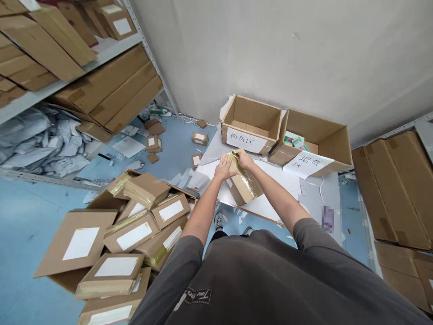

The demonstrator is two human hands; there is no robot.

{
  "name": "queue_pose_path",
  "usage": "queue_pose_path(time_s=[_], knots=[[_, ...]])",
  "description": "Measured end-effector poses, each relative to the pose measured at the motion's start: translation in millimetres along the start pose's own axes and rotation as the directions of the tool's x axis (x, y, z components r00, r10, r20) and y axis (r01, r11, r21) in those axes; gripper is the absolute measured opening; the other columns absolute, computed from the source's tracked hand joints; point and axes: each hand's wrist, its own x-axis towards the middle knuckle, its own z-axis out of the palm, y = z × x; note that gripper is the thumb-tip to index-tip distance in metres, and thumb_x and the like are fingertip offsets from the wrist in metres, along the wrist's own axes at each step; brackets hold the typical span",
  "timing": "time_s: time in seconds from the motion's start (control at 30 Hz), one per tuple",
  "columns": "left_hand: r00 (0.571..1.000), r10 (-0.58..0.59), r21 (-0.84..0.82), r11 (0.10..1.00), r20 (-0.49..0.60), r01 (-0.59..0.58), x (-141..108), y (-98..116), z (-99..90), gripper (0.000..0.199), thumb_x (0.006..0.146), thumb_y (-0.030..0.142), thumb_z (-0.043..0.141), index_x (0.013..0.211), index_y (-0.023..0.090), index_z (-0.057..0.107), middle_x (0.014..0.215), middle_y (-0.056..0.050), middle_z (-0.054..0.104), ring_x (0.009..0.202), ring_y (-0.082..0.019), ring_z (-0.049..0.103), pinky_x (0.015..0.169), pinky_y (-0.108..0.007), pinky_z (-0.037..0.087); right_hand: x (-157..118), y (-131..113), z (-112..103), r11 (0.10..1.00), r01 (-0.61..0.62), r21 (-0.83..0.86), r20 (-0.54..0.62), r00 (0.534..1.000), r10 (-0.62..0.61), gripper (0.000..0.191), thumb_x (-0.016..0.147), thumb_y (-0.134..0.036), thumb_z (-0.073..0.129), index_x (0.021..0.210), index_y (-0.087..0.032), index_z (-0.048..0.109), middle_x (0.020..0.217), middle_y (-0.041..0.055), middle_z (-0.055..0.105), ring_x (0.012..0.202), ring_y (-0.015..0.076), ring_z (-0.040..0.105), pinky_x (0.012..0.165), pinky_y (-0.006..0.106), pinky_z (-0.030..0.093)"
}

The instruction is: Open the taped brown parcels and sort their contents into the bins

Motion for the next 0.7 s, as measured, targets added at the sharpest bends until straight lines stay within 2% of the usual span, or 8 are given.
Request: queue_pose_path(time_s=[0.13,0.27,0.47,0.6,0.7], knots=[[1.000,0.000,-0.050,0.999,-0.018,-0.001,8.2,4.3,4.5,0.123,0.085,0.084,0.073,0.180,0.025,0.023,0.189,-0.012,0.000,0.173,-0.042,-0.011,0.129,-0.057,0.038,8.6,-3.6,1.8,0.995,-0.040,-0.095,0.010,0.999,0.041,0.054,0.102,-0.050,0.070,0.144,-0.017,0.067,0.130,0.0205,0.077,0.124,0.0375,0.072,0.107,0.044,0.050],[1.000,0.004,-0.085,0.996,-0.005,-0.005,12.2,5.0,6.3,0.124,0.083,0.084,0.075,0.180,0.026,0.023,0.189,-0.011,-0.005,0.173,-0.043,-0.014,0.124,-0.058,0.044,13.7,-8.6,-1.4,0.985,0.007,-0.172,0.043,0.999,0.001,0.050,0.105,-0.045,0.065,0.144,-0.013,0.066,0.129,0.0225,0.076,0.122,0.0357,0.072,0.106,0.044,0.051],[0.991,-0.022,-0.030,0.999,0.134,0.026,17.1,-4.3,-5.6,0.137,0.077,0.088,0.076,0.181,0.029,0.009,0.188,-0.013,-0.009,0.173,-0.043,-0.014,0.130,-0.067,0.032,19.2,-9.1,-9.2,0.964,0.031,-0.264,0.099,0.995,-0.004,0.046,0.094,-0.042,0.080,0.129,-0.013,0.074,0.125,0.0226,0.078,0.123,0.0390,0.073,0.102,0.042,0.054],[0.990,-0.063,0.021,0.998,0.128,0.061,18.2,-5.3,-11.1,0.147,0.073,0.091,0.078,0.181,0.024,0.004,0.188,-0.017,-0.006,0.174,-0.040,-0.010,0.133,-0.066,0.027,8.0,-4.1,-6.1,0.970,-0.015,-0.243,0.092,0.995,0.038,0.043,0.087,-0.043,0.088,0.117,-0.015,0.078,0.122,0.0231,0.080,0.121,0.0404,0.075,0.102,0.043,0.055],[0.988,-0.097,0.062,0.994,0.117,0.090,16.3,-3.4,-12.5,0.149,0.071,0.091,0.080,0.181,0.024,0.006,0.188,-0.017,-0.003,0.174,-0.039,-0.009,0.135,-0.064,0.024,-7.9,7.2,-3.7,0.981,-0.036,-0.190,0.101,0.993,0.056,0.042,0.078,-0.044,0.095,0.107,-0.017,0.081,0.112,0.0216,0.082,0.116,0.0404,0.077,0.101,0.044,0.057]])
